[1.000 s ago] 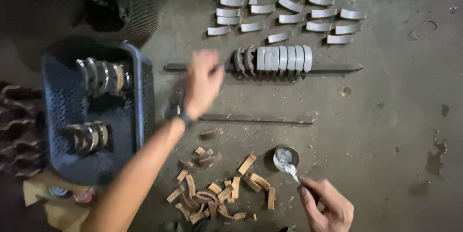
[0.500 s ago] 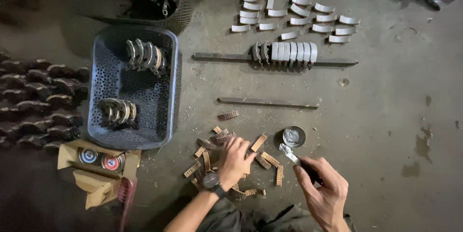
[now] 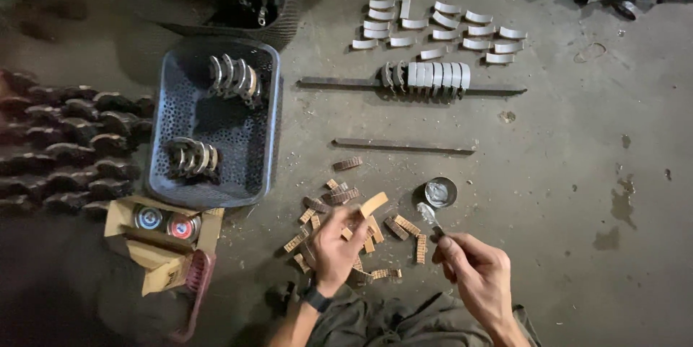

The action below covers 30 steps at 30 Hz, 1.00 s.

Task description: The person sits on the floor and uses a small metal spatula to apply a white substance from a tin onto small, curved metal pieces. They pick up each piece, spread the substance on its surface, and place it onto a metal rod or into a blue basket.

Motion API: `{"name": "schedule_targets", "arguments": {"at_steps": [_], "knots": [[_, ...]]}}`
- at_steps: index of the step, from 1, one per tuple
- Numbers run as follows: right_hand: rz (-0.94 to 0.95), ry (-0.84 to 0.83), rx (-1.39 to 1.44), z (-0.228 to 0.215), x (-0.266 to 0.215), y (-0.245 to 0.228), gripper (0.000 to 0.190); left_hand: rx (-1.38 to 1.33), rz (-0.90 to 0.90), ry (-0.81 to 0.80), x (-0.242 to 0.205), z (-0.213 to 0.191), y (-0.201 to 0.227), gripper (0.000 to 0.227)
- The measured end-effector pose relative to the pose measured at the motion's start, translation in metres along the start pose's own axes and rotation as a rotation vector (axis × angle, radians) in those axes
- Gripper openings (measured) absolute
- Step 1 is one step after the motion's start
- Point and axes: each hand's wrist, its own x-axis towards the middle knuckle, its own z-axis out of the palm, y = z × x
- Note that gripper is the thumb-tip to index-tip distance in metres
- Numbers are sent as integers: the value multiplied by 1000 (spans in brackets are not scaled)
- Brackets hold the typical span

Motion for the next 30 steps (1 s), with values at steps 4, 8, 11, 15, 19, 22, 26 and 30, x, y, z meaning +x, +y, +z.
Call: {"name": "schedule_targets", "arguments": {"at_steps": [4,8,11,15,19,22,26,30], "knots": [[217,-122,140,0,0,-11,22,-85,254,121,-19,3,20,27],[275,-216,146,2,-3,0,26,-220,397,89,-22,8,44,30],[286,-331,133,7,-1,13,34,-236,387,52,-24,5,65,33],[228,-210,-122,6,5,-17,28,-141,394,95,-24,1,76,34],[-72,-29,-342,3,0,-33,17,-90,391,157,-23,1,78,34],[-252,-38,-396,6,-11,-38,13,-49,412,172,-25,2,77,33],[-280,2,-446,15,-15,-30,11,4,483,128,-24,-2,88,34],[-473,59,-416,14,-4,-32,13,8,540,114,-21,-3,94,34]]}}
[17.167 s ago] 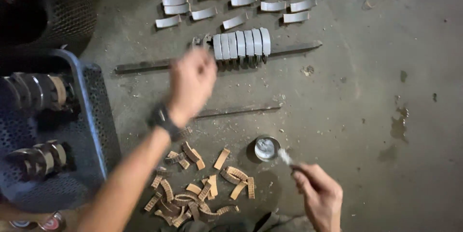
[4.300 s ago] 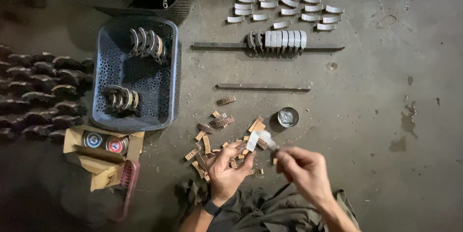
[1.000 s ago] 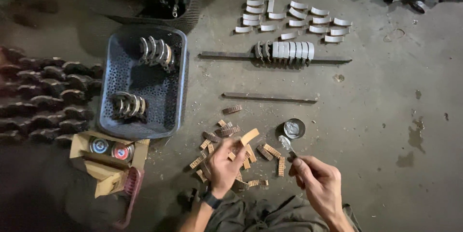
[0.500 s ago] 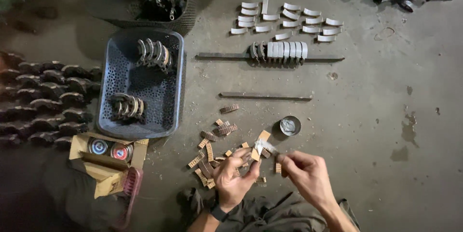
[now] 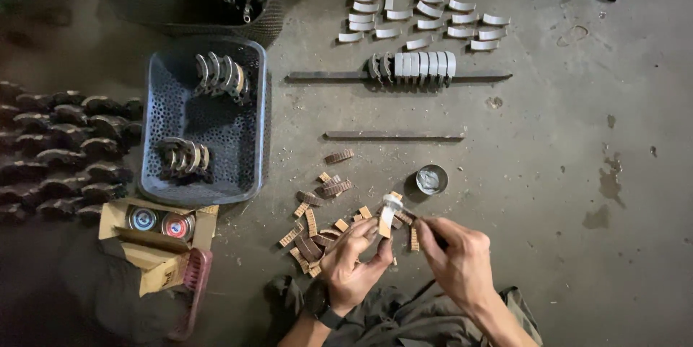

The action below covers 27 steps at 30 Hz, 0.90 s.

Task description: The person sits on the floor and uses a small metal spatula to apply a white substance from a tin onto small, curved metal pieces. They pick up each piece, spread the substance on its surface, and place it onto a metal rod or into a blue basket.

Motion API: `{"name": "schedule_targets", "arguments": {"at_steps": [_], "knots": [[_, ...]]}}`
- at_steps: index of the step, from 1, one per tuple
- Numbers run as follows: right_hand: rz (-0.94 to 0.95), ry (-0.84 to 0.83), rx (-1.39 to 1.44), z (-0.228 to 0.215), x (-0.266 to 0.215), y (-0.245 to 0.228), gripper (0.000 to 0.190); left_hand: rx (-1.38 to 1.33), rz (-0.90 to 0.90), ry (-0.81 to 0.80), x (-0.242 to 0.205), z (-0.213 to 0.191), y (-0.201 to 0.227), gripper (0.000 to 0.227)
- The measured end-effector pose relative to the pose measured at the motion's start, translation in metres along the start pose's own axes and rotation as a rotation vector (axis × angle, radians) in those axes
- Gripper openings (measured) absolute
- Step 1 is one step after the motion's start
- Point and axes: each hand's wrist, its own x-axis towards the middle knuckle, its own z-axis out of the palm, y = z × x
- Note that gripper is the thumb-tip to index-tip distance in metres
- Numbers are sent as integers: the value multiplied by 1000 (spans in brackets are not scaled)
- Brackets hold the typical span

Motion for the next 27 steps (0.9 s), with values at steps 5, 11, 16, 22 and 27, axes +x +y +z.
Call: {"name": "schedule_targets", "arguments": {"at_steps": [5,11,16,22,27], "knots": [[279,-40,-65,-3,4,28,12,-79,-58,-3,-34,13,-24,30],[394,128,276,-30,12,39,16,-471,-365,-7,-36,15,-43,29],[282,-133,373,-18,15,18,21,-987,-758,-247,-24,14,-43,31],[347,-411,432,4,18,18,18,-1352,-947,-342,-27,16,-41,35],[500,-220,353,4,20,25,19,-839,-691,-272,-27,14,-17,50]]}}
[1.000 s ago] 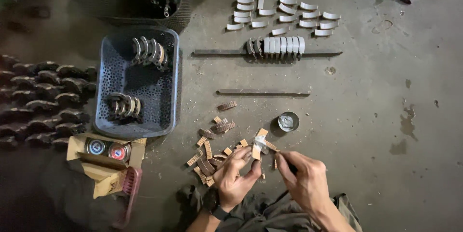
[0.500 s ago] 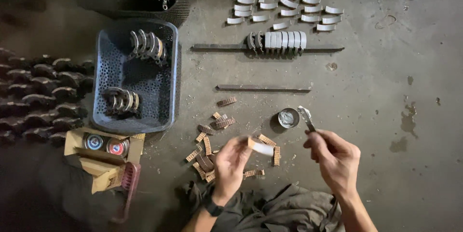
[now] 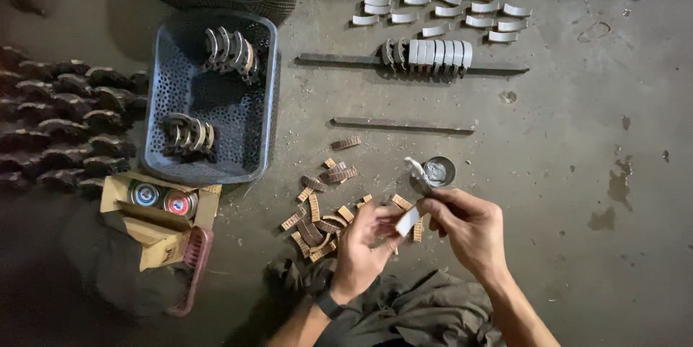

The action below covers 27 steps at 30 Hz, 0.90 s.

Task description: The person sits on the floor and uses a small metal spatula to apply a white substance from a tin onto small, curved metal pieces. They pick up each piece, spread the substance on its surface, and place it onto a metal rod or into a blue basket.

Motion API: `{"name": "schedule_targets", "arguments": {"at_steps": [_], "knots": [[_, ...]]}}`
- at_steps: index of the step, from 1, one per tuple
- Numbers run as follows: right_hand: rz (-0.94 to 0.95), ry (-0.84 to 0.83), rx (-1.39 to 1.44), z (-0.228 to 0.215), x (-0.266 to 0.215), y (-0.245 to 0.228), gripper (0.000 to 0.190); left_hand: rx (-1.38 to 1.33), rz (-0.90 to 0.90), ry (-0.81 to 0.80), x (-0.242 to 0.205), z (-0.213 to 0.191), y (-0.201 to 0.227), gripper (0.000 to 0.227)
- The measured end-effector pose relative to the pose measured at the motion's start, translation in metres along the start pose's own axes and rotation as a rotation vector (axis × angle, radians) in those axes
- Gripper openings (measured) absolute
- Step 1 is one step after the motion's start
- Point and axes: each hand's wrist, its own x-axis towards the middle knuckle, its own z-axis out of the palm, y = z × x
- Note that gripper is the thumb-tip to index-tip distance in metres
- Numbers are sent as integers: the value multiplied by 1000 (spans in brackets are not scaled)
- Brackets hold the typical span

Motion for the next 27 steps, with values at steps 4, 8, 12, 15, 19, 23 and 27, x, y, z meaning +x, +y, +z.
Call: {"name": "schedule_targets", "arguments": {"at_steps": [4,8,12,15,19,23,27], "knots": [[-46,90,70,2,-1,5,20,401,295,162,-7,5,1,45],[-157,51,124,0,-3,0,19,661,354,250,-8,-11,-31,26],[-108,100,108,-11,-7,4,20,636,364,263,-3,-20,-35,29],[63,119,21,-19,-16,11,26,626,426,296,2,-20,-14,31],[152,13,159,-12,-23,13,22,693,431,357,5,-13,0,33],[192,-110,212,0,-22,23,24,739,457,340,5,-9,4,35],[184,-209,256,4,-13,28,35,745,488,334,2,-9,0,36]]}}
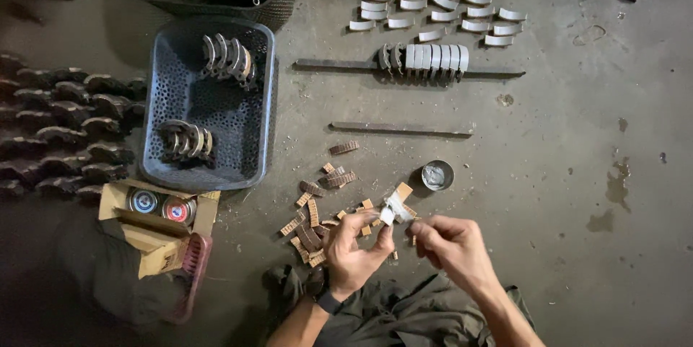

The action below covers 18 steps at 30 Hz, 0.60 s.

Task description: The person sits on the floor and uses a small metal spatula to apply a white substance from a tin onto small, curved metal pieces. They pick up each piece, spread the substance on its surface, and place it onto a metal rod or into a blue basket.

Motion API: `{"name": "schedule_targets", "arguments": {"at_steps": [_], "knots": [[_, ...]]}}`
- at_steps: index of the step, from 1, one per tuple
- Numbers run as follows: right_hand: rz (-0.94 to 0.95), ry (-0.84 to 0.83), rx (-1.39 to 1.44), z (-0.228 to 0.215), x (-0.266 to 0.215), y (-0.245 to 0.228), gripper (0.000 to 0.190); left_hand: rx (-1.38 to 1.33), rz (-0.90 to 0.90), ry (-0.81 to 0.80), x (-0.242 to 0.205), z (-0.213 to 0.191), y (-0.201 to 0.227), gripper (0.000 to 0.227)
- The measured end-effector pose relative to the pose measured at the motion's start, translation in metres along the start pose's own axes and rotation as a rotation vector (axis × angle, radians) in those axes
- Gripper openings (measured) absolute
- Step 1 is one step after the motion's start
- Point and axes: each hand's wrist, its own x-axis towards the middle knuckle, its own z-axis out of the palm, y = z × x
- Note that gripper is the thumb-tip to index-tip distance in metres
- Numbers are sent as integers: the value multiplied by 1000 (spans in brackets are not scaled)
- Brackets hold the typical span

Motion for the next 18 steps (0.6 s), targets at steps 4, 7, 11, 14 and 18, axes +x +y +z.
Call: {"name": "schedule_targets", "arguments": {"at_steps": [4,7,11,14,18], "knots": [[-105,248,-462,0,-6,-33,22,-15,3,51,3,-3,0,36],[-305,308,-554,-3,-12,-24,15,47,55,66,5,-2,-2,36],[-509,268,-648,17,-25,-28,14,101,185,6,8,-5,-3,34],[-544,338,-630,20,-21,-32,13,84,278,-45,12,-6,1,33],[-462,398,-691,13,-9,-28,13,88,296,-55,13,-6,2,33]]}}
